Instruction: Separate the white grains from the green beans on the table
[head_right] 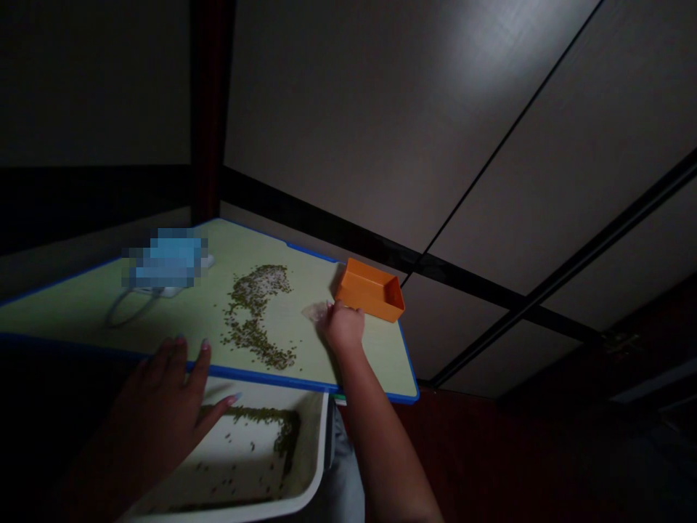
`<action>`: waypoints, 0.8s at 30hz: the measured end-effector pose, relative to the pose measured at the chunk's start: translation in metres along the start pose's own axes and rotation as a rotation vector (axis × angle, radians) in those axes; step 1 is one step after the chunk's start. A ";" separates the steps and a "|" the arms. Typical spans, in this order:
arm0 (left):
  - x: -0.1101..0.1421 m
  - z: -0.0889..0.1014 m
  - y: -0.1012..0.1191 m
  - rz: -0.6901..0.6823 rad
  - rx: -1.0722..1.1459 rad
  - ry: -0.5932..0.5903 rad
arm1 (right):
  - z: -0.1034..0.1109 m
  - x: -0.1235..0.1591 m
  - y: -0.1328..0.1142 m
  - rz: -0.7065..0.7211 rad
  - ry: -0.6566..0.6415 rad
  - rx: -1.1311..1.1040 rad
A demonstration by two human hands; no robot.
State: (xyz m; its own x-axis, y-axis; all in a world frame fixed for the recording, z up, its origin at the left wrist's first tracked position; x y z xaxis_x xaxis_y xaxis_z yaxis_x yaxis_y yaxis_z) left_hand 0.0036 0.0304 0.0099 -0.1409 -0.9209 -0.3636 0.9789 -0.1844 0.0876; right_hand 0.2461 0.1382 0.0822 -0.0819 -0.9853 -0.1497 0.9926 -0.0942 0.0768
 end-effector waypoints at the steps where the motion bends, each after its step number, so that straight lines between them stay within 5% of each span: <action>1: 0.000 0.000 0.000 0.002 0.009 -0.002 | 0.001 0.006 -0.001 0.044 0.009 -0.029; 7: -0.001 0.002 0.001 0.013 0.027 -0.028 | 0.008 0.052 -0.010 0.480 0.022 -0.055; 11: -0.001 0.004 0.002 -0.001 -0.018 -0.021 | 0.008 0.067 -0.023 0.612 -0.021 0.025; 17: 0.000 0.003 0.001 0.001 0.012 -0.031 | 0.002 0.066 -0.039 0.505 -0.014 0.061; 24: 0.000 0.003 0.001 0.001 0.056 -0.026 | -0.005 0.060 -0.028 0.330 0.027 0.076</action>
Point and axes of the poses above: each hand's wrist, its own x-axis away from the middle knuckle, its own z-axis out of the back of the hand, y = z × x, the point moved 3 cm from there along -x, towards the middle knuckle, and after that the axes turned 7 degrees about -y, right-handed, at the moved point
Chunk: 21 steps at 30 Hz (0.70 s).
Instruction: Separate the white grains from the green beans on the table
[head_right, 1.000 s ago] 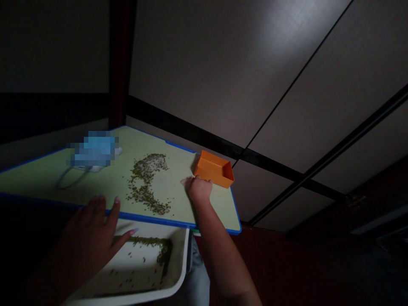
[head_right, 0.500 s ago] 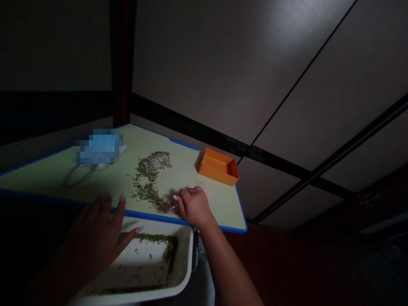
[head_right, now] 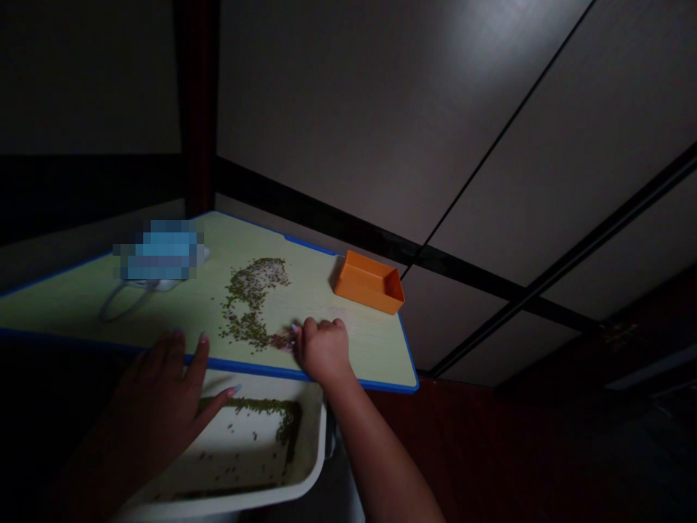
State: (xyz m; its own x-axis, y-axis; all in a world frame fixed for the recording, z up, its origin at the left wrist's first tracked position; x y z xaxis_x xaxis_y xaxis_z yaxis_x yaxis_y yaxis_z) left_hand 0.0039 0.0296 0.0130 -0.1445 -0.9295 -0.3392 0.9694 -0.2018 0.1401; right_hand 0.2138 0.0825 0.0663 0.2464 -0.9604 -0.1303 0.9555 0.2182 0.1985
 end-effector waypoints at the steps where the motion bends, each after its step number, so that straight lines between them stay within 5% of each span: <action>1: 0.000 0.000 0.000 0.000 0.007 -0.002 | -0.001 0.000 0.003 -0.026 -0.003 0.003; 14: 0.000 -0.001 -0.002 0.005 0.037 0.007 | -0.005 0.006 0.061 -0.303 0.001 -0.108; 21: -0.001 0.002 0.000 0.015 -0.014 0.006 | -0.007 0.006 0.058 -0.355 -0.038 -0.113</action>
Point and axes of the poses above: each hand's wrist, its own x-axis away from the middle knuckle, its own z-axis out of the back of the hand, y = z × x, the point moved 3 cm from there along -x, towards the middle knuckle, and after that the axes turned 7 degrees about -y, right-handed, at the moved point
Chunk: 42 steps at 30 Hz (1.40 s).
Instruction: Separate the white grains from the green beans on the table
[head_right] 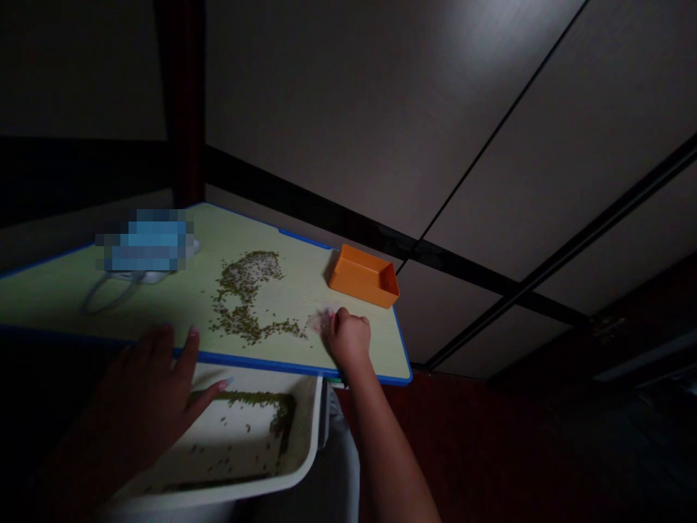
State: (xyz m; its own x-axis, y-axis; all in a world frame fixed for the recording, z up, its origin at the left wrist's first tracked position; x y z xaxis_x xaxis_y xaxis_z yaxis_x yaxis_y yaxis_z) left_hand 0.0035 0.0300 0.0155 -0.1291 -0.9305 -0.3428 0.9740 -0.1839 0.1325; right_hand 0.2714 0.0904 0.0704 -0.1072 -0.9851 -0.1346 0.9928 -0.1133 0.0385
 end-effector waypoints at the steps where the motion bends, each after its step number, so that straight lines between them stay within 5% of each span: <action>1: 0.000 0.001 0.001 0.000 -0.032 -0.013 | 0.000 0.000 -0.004 0.007 -0.006 -0.002; 10: -0.001 0.004 0.003 -0.004 -0.133 -0.067 | -0.004 -0.001 -0.025 0.178 -0.002 -0.062; 26: 0.000 -0.004 0.000 -0.030 -0.177 0.042 | -0.012 0.029 0.032 0.126 0.170 -0.379; 33: -0.001 -0.003 -0.001 -0.025 -0.128 0.032 | -0.017 0.030 0.037 0.235 0.104 -0.521; 42: 0.000 -0.001 -0.001 -0.039 -0.080 0.043 | -0.003 0.007 0.039 -0.063 0.173 -0.214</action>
Point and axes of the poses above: each hand's wrist, its own x-axis away from the middle knuckle, its own z-axis out of the back of the hand, y = z × x, the point moved 3 cm from there along -x, towards the middle knuckle, and after that the axes turned 7 degrees about -y, right-handed, at the moved point
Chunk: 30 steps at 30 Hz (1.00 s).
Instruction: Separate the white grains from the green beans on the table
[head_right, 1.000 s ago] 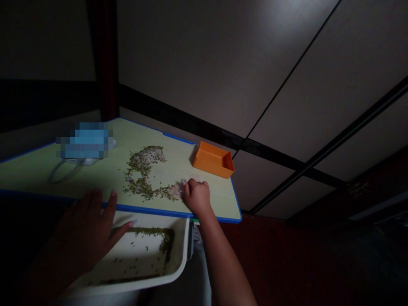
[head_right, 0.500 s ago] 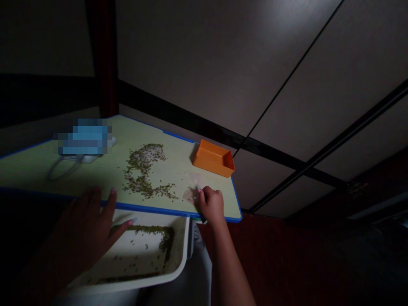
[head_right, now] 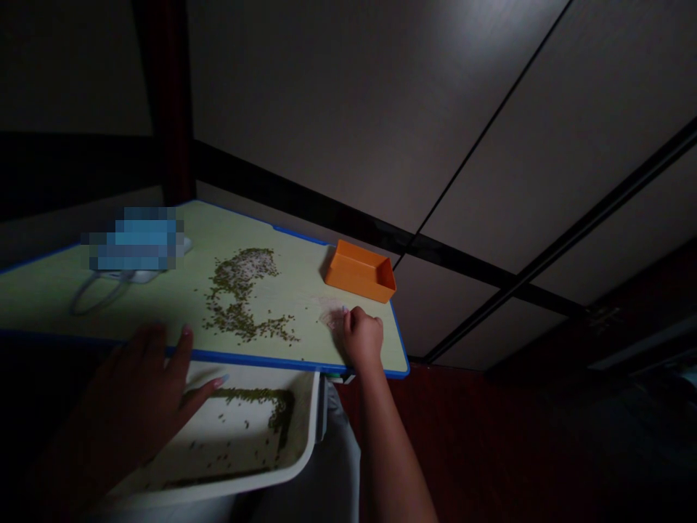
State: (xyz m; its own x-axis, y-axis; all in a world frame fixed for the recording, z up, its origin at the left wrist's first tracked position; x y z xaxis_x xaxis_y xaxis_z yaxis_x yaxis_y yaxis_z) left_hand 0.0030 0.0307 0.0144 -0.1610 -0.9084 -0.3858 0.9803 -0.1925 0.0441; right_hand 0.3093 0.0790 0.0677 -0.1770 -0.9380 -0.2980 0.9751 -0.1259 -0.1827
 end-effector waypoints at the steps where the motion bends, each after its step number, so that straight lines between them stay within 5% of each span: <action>1: 0.000 0.001 0.000 0.000 0.003 0.001 | 0.000 -0.002 -0.002 -0.004 -0.008 0.018; 9: -0.001 0.002 0.001 -0.025 -0.044 -0.001 | -0.007 -0.014 -0.009 0.037 -0.104 0.034; 21: 0.000 0.000 -0.001 -0.010 0.014 -0.033 | -0.012 -0.006 -0.008 0.383 -0.238 -0.227; 30: 0.000 -0.001 0.000 0.017 0.040 -0.020 | -0.008 0.001 -0.007 0.291 -0.141 -0.209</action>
State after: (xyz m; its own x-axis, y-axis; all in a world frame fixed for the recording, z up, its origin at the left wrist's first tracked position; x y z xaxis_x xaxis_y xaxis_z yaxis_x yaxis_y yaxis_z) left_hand 0.0027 0.0314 0.0132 -0.1470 -0.9187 -0.3665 0.9776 -0.1914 0.0879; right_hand 0.3008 0.0817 0.0613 0.1379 -0.9618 -0.2366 0.9307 0.2076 -0.3012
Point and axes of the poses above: each hand's wrist, its own x-axis away from the middle knuckle, its own z-axis out of the back of the hand, y = z × x, the point moved 3 cm from there along -x, towards the middle knuckle, and after that the axes turned 7 degrees about -y, right-handed, at the moved point
